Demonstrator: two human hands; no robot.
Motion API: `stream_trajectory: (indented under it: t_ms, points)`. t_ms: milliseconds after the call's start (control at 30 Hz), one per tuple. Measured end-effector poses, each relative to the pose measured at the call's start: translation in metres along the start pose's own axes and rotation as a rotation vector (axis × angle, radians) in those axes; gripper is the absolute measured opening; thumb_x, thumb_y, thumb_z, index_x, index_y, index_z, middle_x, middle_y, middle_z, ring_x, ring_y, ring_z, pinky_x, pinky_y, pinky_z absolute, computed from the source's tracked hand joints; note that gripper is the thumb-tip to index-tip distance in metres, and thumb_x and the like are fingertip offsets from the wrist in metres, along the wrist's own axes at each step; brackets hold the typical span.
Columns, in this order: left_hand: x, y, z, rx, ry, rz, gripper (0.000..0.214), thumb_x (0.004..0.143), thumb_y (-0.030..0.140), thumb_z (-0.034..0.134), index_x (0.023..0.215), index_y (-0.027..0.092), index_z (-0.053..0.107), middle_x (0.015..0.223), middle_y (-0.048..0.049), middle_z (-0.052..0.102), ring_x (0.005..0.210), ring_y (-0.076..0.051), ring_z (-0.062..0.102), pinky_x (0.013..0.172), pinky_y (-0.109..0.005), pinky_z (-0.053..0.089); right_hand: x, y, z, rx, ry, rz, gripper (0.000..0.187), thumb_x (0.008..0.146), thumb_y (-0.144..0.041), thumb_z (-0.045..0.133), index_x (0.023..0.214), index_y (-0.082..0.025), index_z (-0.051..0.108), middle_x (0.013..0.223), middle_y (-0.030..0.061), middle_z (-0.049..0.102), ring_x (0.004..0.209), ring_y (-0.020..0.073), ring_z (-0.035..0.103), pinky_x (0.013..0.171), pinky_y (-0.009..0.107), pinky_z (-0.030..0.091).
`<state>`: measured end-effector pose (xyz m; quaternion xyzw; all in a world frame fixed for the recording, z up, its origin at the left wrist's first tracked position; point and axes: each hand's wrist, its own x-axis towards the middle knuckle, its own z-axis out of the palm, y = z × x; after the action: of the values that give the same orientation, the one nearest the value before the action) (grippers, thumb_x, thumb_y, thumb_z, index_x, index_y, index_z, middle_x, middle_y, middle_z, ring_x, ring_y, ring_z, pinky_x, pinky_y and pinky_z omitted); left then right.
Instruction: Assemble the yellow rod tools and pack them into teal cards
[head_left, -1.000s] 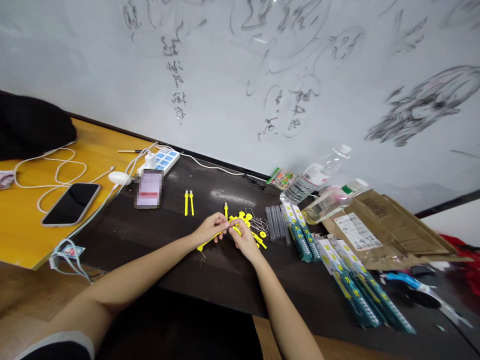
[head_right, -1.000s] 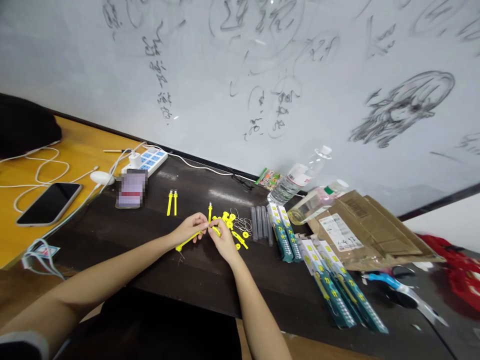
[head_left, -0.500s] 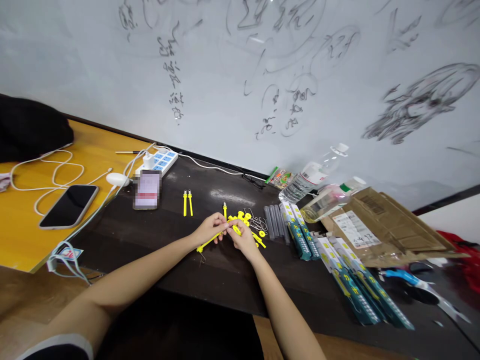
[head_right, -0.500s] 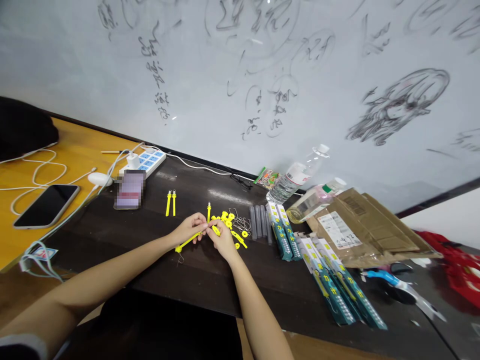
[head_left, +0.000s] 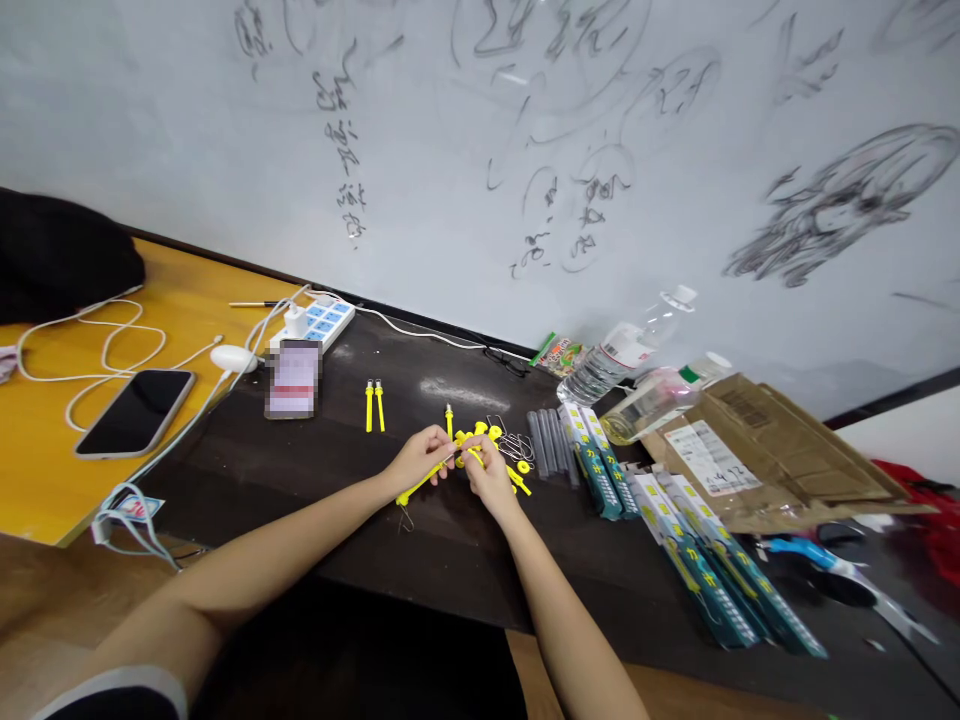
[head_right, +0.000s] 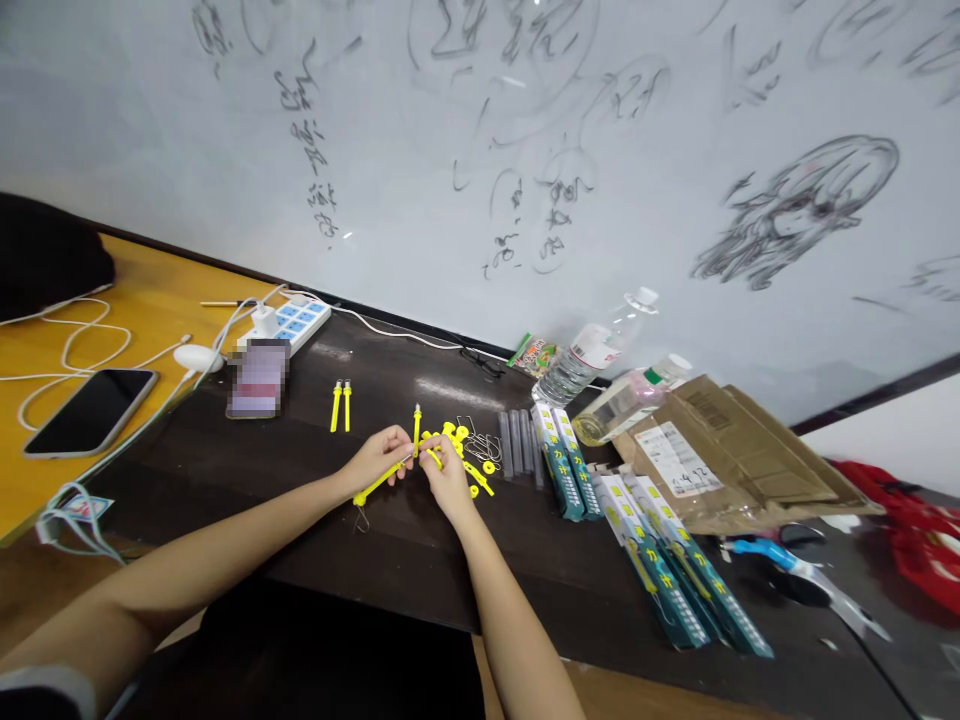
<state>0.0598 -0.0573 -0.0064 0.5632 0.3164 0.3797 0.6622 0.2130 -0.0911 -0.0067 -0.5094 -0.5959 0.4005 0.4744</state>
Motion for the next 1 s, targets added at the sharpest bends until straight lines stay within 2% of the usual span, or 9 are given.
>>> stream_trajectory:
  t_ms: [300,367,467,667,867,1000]
  points:
    - [0.002,-0.006,-0.003,0.033,-0.016,0.026,0.036,0.076,0.048,0.061,0.081,0.016,0.045,0.064,0.0032,0.056,0.046,-0.006,0.053,0.035,-0.014,0.040,-0.001,-0.009,0.003,-0.103,-0.002,-0.056,0.012,0.077,-0.031,0.055,0.079,-0.020,0.054,0.073,0.0006,0.060,0.070,0.0161,0.056,0.062,0.027,0.044]
    - [0.002,-0.007,-0.003,0.041,-0.013,0.028,0.036,0.077,0.047,0.061,0.081,0.016,0.045,0.064,0.0032,0.056,0.046,-0.006,0.053,0.035,-0.014,0.040,-0.001,-0.009,0.003,-0.087,0.007,-0.045,0.012,0.077,-0.032,0.056,0.077,-0.020,0.053,0.070,0.0000,0.059,0.067,0.0157,0.056,0.060,0.026,0.044]
    - [0.002,-0.007,-0.002,0.047,-0.016,0.032,0.035,0.077,0.046,0.061,0.081,0.016,0.045,0.065,0.0031,0.056,0.046,-0.006,0.053,0.035,-0.014,0.041,0.000,-0.006,0.004,-0.020,0.007,0.003,0.014,0.076,-0.034,0.058,0.075,-0.022,0.051,0.065,-0.0018,0.058,0.055,0.0128,0.052,0.047,0.023,0.039]
    - [0.002,-0.007,-0.001,0.027,-0.020,0.019,0.035,0.076,0.046,0.062,0.081,0.016,0.045,0.064,0.0032,0.057,0.045,-0.006,0.053,0.035,-0.014,0.041,-0.001,-0.001,0.009,0.156,-0.001,0.136,0.022,0.072,-0.037,0.062,0.074,-0.021,0.047,0.057,-0.0064,0.053,0.031,0.0037,0.030,0.029,0.018,0.021]
    - [0.002,-0.010,-0.001,0.002,-0.026,0.007,0.035,0.075,0.045,0.064,0.079,0.015,0.047,0.065,0.0019,0.059,0.047,-0.007,0.055,0.039,-0.016,0.044,-0.005,-0.010,0.016,0.392,0.014,0.259,0.029,0.069,-0.039,0.065,0.072,-0.021,0.042,0.051,-0.0090,0.050,0.028,0.0009,0.022,0.026,0.014,0.012]
    - [0.002,-0.009,-0.001,0.004,-0.021,-0.001,0.037,0.074,0.046,0.065,0.078,0.014,0.048,0.065,0.0019,0.059,0.048,-0.007,0.057,0.041,-0.018,0.047,-0.005,-0.010,0.018,0.408,0.049,0.268,0.029,0.067,-0.038,0.067,0.072,-0.020,0.044,0.052,-0.0084,0.051,0.027,0.0003,0.023,0.025,0.014,0.012]
